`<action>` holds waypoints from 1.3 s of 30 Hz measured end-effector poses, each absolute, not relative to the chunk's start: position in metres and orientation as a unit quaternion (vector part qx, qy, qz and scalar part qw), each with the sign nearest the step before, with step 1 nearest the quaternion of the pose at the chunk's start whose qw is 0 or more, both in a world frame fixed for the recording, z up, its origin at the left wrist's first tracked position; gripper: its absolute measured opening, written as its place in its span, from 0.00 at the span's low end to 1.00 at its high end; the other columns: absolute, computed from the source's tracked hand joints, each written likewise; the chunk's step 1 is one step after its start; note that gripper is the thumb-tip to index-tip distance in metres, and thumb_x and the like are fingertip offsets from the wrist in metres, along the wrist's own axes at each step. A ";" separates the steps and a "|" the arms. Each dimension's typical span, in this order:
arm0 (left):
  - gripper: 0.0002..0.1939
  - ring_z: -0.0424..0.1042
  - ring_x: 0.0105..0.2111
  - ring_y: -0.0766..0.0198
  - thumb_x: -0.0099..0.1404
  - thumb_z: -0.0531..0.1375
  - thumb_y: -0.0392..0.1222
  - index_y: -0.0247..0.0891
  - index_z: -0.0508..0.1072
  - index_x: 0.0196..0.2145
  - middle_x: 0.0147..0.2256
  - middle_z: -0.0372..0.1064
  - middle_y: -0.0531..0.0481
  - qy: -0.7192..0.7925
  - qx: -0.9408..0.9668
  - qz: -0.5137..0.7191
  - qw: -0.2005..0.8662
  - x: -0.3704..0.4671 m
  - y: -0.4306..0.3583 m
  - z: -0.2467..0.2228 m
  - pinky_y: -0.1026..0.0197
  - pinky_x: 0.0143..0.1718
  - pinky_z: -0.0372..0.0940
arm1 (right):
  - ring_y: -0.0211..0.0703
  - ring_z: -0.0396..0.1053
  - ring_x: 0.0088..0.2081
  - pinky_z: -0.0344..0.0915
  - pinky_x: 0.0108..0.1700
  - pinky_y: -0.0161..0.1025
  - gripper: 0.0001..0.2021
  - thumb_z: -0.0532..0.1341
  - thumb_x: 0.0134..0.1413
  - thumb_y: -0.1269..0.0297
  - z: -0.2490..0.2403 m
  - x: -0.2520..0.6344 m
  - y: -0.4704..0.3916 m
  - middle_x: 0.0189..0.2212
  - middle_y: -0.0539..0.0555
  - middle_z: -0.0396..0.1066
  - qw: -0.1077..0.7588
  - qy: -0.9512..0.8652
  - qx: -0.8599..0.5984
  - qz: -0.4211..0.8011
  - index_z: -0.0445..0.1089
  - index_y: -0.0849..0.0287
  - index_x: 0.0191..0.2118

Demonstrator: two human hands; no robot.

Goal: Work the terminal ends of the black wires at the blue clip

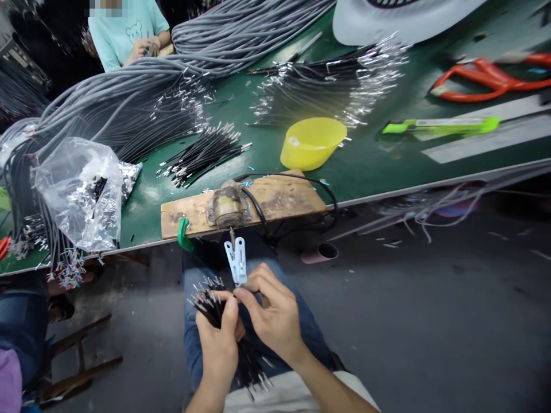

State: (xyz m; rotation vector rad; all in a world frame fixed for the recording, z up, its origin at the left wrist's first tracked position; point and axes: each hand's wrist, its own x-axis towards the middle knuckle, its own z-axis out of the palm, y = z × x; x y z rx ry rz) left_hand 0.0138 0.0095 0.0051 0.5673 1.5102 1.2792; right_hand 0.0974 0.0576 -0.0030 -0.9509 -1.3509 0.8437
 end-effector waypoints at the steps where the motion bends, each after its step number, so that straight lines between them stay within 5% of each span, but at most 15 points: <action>1: 0.18 0.48 0.13 0.74 0.53 0.62 0.57 0.38 0.66 0.27 0.14 0.49 0.61 0.615 0.223 0.530 0.539 0.014 0.009 0.003 0.67 0.14 0.47 | 0.40 0.58 0.25 0.56 0.29 0.39 0.11 0.56 0.52 0.74 -0.005 0.097 0.057 0.19 0.49 0.59 0.600 -0.571 -0.403 0.389 0.64 0.57 0.21; 9: 0.20 0.45 0.13 0.76 0.53 0.62 0.58 0.38 0.63 0.23 0.14 0.47 0.62 0.573 0.212 0.522 0.595 0.009 0.010 -0.002 0.68 0.14 0.43 | 0.39 0.61 0.26 0.59 0.29 0.37 0.15 0.57 0.54 0.53 -0.021 0.098 0.054 0.24 0.51 0.64 0.495 -0.329 -0.298 0.747 0.72 0.59 0.29; 14: 0.21 0.43 0.11 0.77 0.53 0.62 0.58 0.38 0.62 0.22 0.14 0.50 0.61 0.584 0.206 0.504 0.601 0.007 0.011 0.000 0.69 0.13 0.42 | 0.42 0.63 0.32 0.61 0.35 0.37 0.09 0.62 0.50 0.58 -0.017 0.109 0.061 0.29 0.54 0.67 0.529 -0.445 -0.318 0.648 0.73 0.58 0.30; 20: 0.20 0.47 0.12 0.75 0.49 0.65 0.55 0.39 0.64 0.20 0.13 0.51 0.60 0.585 0.224 0.509 0.590 0.010 0.011 -0.003 0.68 0.13 0.47 | 0.38 0.58 0.24 0.57 0.27 0.35 0.13 0.62 0.49 0.54 -0.016 0.100 0.057 0.20 0.49 0.61 0.512 -0.360 -0.349 0.698 0.66 0.59 0.24; 26: 0.17 0.51 0.13 0.73 0.50 0.65 0.54 0.37 0.67 0.21 0.14 0.54 0.58 0.615 0.267 0.507 0.542 0.006 0.010 -0.005 0.67 0.13 0.50 | 0.44 0.60 0.28 0.60 0.32 0.42 0.08 0.59 0.52 0.65 -0.013 0.101 0.051 0.22 0.52 0.64 0.629 -0.518 -0.420 0.399 0.68 0.55 0.23; 29: 0.17 0.54 0.12 0.72 0.50 0.65 0.55 0.37 0.72 0.23 0.13 0.57 0.57 0.611 0.274 0.504 0.545 -0.001 0.011 -0.006 0.66 0.14 0.54 | 0.44 0.62 0.29 0.61 0.33 0.42 0.08 0.60 0.52 0.60 -0.011 0.111 0.060 0.24 0.53 0.65 0.565 -0.523 -0.352 0.532 0.69 0.56 0.25; 34: 0.14 0.73 0.27 0.58 0.38 0.71 0.50 0.38 0.74 0.17 0.22 0.73 0.47 0.616 0.300 0.507 0.522 -0.019 0.030 -0.011 0.57 0.36 0.68 | 0.40 0.65 0.29 0.61 0.33 0.37 0.17 0.67 0.41 0.50 -0.009 0.124 0.085 0.24 0.51 0.68 0.349 -0.390 -0.229 0.821 0.72 0.61 0.30; 39: 0.14 0.68 0.19 0.64 0.33 0.72 0.45 0.40 0.71 0.14 0.15 0.68 0.54 0.619 0.304 0.479 0.543 -0.030 0.036 -0.006 0.62 0.24 0.66 | 0.32 0.59 0.22 0.56 0.25 0.31 0.18 0.68 0.37 0.50 0.004 0.120 0.109 0.18 0.47 0.65 0.392 -0.329 -0.271 0.815 0.72 0.63 0.24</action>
